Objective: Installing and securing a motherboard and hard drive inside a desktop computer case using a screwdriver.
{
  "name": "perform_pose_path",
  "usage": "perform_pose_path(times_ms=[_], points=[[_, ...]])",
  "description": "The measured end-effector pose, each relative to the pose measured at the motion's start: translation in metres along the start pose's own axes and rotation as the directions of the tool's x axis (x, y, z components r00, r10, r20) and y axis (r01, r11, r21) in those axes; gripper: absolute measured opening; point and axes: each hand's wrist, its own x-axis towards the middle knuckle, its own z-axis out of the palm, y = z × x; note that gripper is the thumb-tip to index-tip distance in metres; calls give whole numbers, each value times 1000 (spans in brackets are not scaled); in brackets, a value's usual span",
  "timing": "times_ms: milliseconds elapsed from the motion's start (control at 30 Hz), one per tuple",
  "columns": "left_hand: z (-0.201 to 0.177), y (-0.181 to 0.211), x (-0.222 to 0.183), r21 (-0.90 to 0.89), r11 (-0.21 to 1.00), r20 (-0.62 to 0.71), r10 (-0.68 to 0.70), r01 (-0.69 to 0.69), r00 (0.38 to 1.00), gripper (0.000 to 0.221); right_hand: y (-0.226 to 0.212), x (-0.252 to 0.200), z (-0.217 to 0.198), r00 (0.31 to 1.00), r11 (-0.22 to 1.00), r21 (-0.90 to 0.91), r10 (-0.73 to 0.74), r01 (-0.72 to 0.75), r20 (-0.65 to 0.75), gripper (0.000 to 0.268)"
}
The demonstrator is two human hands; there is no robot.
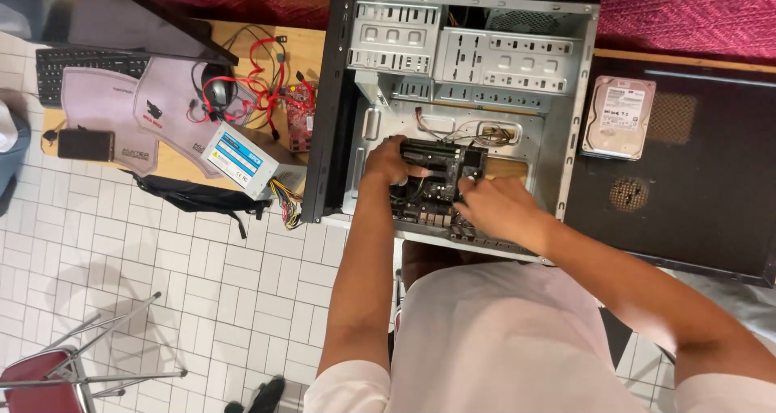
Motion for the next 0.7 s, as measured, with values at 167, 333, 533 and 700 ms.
perform_pose_path(times_ms=[167, 333, 533, 700], points=[[1, -6, 7, 15, 1000, 11, -1, 1, 1000, 106, -27, -29, -18, 990, 993, -29, -113, 116, 89, 46], [-3, 0, 3, -8, 1000, -1, -7, 7, 1000, 107, -6, -5, -5, 995, 996, -19, -90, 91, 36, 50], [3, -8, 9, 3, 1000, -2, -7, 7, 1000, 107, -25, -30, -20, 974, 979, 46, -202, 198, 106, 55], [0, 1, -3, -34, 999, -8, -8, 7, 1000, 106, -16, -20, 3, 983, 983, 22, -182, 181, 35, 45]])
